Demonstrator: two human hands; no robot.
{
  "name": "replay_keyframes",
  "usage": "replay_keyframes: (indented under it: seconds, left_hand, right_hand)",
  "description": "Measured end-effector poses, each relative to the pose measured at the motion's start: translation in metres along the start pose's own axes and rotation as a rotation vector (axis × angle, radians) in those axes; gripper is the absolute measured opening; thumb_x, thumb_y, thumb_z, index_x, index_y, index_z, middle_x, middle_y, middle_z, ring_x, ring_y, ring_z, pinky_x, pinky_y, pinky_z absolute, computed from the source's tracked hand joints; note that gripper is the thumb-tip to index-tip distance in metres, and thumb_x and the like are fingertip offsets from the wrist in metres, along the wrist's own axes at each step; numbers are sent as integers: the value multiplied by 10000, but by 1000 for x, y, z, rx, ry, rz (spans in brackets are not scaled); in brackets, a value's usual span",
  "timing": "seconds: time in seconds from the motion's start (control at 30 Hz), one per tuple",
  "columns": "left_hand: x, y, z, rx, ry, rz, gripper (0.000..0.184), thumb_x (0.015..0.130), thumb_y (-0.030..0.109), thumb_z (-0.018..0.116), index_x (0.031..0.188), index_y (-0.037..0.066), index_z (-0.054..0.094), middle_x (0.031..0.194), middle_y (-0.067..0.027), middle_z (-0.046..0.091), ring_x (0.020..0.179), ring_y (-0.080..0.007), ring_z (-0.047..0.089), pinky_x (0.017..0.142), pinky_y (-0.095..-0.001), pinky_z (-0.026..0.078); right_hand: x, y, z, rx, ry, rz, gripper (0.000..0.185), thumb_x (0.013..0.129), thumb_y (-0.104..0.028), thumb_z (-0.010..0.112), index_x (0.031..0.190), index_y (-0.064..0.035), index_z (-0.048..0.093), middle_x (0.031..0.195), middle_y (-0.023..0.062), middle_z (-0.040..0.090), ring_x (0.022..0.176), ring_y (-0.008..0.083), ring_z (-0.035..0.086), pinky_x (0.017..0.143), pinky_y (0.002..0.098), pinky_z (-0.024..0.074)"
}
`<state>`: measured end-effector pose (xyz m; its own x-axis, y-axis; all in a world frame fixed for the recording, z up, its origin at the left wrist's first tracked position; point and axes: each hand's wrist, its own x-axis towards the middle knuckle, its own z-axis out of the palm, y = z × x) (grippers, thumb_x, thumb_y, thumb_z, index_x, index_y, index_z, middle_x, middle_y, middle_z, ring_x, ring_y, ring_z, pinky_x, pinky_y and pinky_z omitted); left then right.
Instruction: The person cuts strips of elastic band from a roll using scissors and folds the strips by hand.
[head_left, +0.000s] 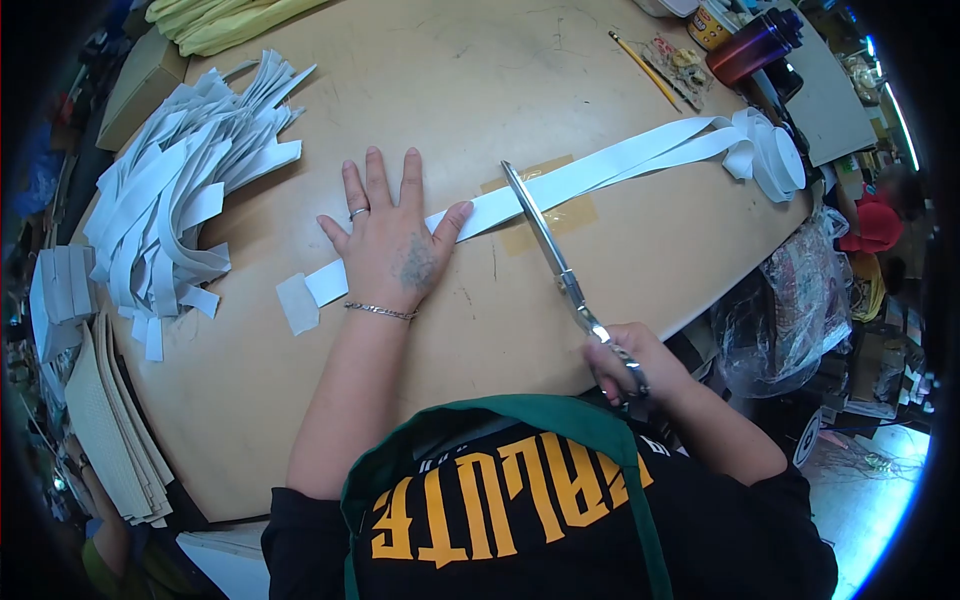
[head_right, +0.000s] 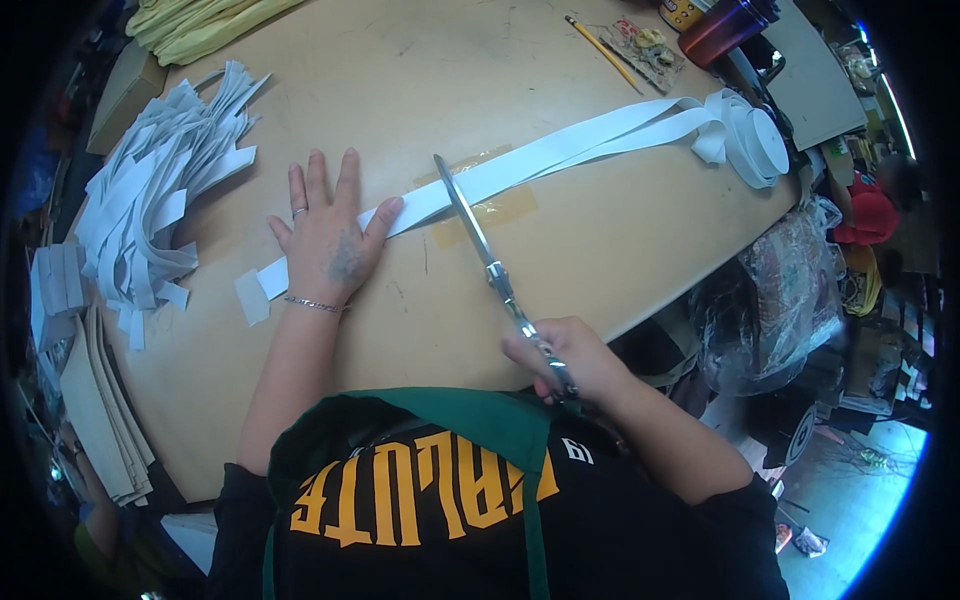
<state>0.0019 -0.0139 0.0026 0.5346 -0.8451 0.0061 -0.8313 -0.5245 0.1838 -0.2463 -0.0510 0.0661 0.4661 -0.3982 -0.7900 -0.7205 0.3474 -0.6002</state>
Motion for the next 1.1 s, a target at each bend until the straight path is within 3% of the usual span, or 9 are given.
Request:
replay_keyframes:
  seconds: [0.2,0.27,0.4,0.53,0.63,0.73,0.8,0.87,1.1]
  left_hand:
    - [-1,1,-1,37,6,20,858,743,699,498,1402,183,309,1471,-175,201,1366,-383,137,970,-691,155]
    - [-1,3,-3,32,2,11,905,708,722,519,1402,181,308,1468,-184,200,1365,-387,139,969,-690,157]
    - [-1,6,-7,37,-20,-8,935,686,735,532,1403,180,305,1466,-194,199,1363,-389,142,969,-686,162]
    - [0,7,-6,50,-21,-7,935,689,738,524,1405,181,300,1465,-193,201,1362,-390,145,976,-680,159]
    - [0,8,-7,64,-36,-14,932,695,743,510,1407,181,295,1464,-191,204,1360,-392,148,978,-674,159]
    - [0,7,-5,75,-43,-20,935,696,743,509,1408,179,293,1466,-187,201,1360,-392,149,975,-672,163]
    - [1,8,-6,88,-40,-20,931,701,741,506,1409,177,290,1468,-184,200,1359,-391,153,975,-669,166]
    - [0,9,-6,95,-39,-8,919,711,734,501,1410,176,289,1469,-182,200,1360,-388,154,974,-667,168]
    - [0,1,1,59,-15,-5,799,786,647,482,1415,199,279,1475,-156,199,1369,-370,138,972,-673,167]
  right_hand:
    - [-24,-11,-57,-32,-65,-483,339,858,-398,596,776,-72,553,596,-25,507,525,50,489,485,186,384]
    - [-15,-35,-79,-88,21,-466,390,805,-436,649,757,-60,559,634,-15,522,532,70,498,481,212,380]
    - [54,-83,-113,-543,599,-484,474,680,-463,735,775,-17,605,658,42,566,564,157,548,533,321,421]
    - [125,-120,-135,-777,813,-457,316,676,-269,711,834,-6,631,665,124,597,644,243,590,633,355,469]
    - [152,-127,-148,-816,724,-453,286,682,-213,676,902,-34,641,814,131,630,835,258,608,709,362,482]
    - [152,-114,-132,-788,1046,-968,312,703,-163,663,998,-68,625,991,132,592,1029,267,534,819,361,461]
    - [130,-109,-96,-749,679,-1163,364,723,-123,660,1079,-84,596,1107,114,528,1112,282,460,902,371,419]
    - [116,-104,-51,-857,315,-1067,366,725,-133,686,1077,-90,598,1053,87,545,1060,283,482,906,397,407]
    - [122,-98,-22,-1031,187,-911,320,702,-164,712,996,-81,619,1014,79,575,1050,268,473,859,421,408]
